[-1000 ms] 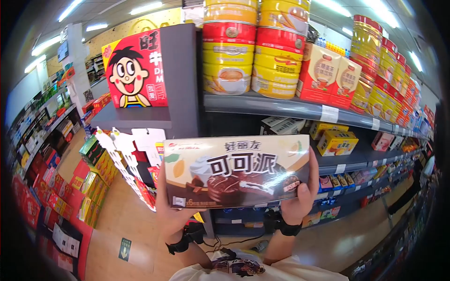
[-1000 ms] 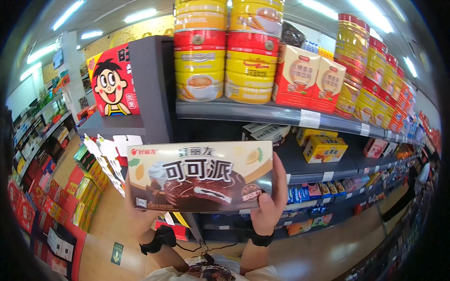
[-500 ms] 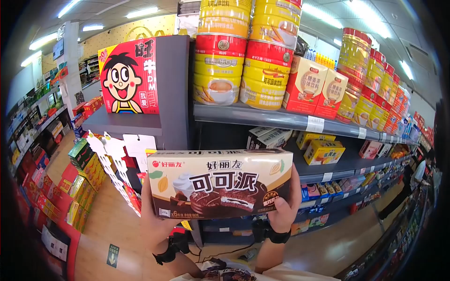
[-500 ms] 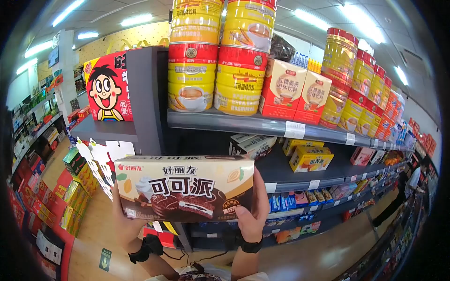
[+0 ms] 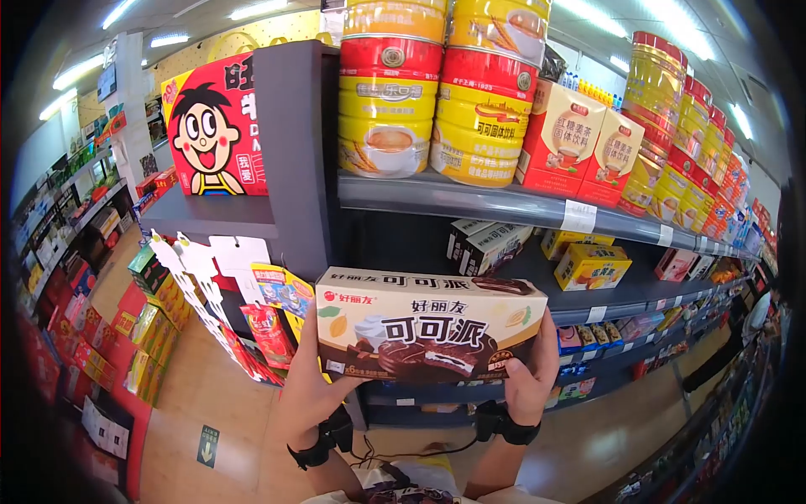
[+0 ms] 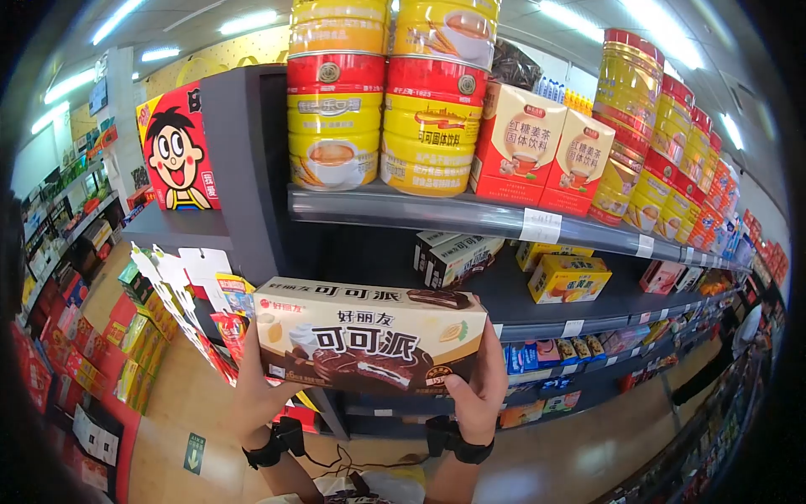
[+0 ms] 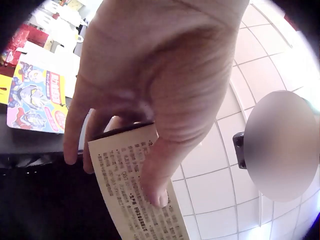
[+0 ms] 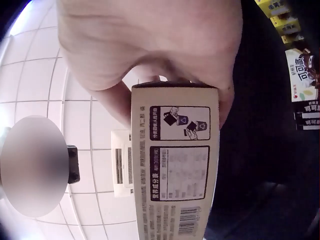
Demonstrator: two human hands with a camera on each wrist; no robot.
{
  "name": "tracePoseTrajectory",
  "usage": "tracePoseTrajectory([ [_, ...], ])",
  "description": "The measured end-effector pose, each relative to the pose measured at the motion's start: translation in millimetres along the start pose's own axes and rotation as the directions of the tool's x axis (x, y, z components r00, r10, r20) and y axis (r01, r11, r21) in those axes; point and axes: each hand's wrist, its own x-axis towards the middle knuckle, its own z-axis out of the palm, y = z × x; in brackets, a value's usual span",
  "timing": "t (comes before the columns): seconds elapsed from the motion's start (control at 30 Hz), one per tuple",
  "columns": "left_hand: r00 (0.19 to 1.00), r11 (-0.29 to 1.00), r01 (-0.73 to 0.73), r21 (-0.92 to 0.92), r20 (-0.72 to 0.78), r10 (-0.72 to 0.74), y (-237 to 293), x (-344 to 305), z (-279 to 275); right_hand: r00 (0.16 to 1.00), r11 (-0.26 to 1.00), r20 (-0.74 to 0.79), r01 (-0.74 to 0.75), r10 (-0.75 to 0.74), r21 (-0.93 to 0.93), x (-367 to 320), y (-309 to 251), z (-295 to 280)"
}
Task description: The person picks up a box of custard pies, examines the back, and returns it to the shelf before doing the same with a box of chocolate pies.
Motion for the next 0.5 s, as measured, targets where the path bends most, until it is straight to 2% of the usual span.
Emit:
tracePoseTrajectory([
  [0.03,0.999,0.999,0.027,-0.026,0.028,-0.027,5.8,5.2,4.9,1.0,1.0,0.0,0.0,0.0,-0.011,1.8,3.0,-6.4],
  [0.17,0.997,0.989,-0.03,0.142,0.078,0.019,6.1,21.8,24.5,1.0,0.999,-0.001,0.016,-0.016,-0.027,13.8,13.4,-28.0],
  [0.27,0.992,0.993,-0.026,0.116,0.122,0.012,-0.4,35.7,39.7,1.0,1.0,-0.006,0.0,0.0,-0.008,26.8,20.0,-43.1],
  [0.3,0.992,0.977,-0.04,0.209,0.124,0.014,4.6,40.7,44.4,1.0,1.0,-0.009,-0.005,0.005,-0.014,31.4,23.1,-49.1],
  [0.5,0.99,0.971,-0.021,0.238,0.144,-0.013,8.5,63.1,70.7,0.999,0.999,-0.002,-0.048,0.048,0.016,59.7,38.8,-78.3],
])
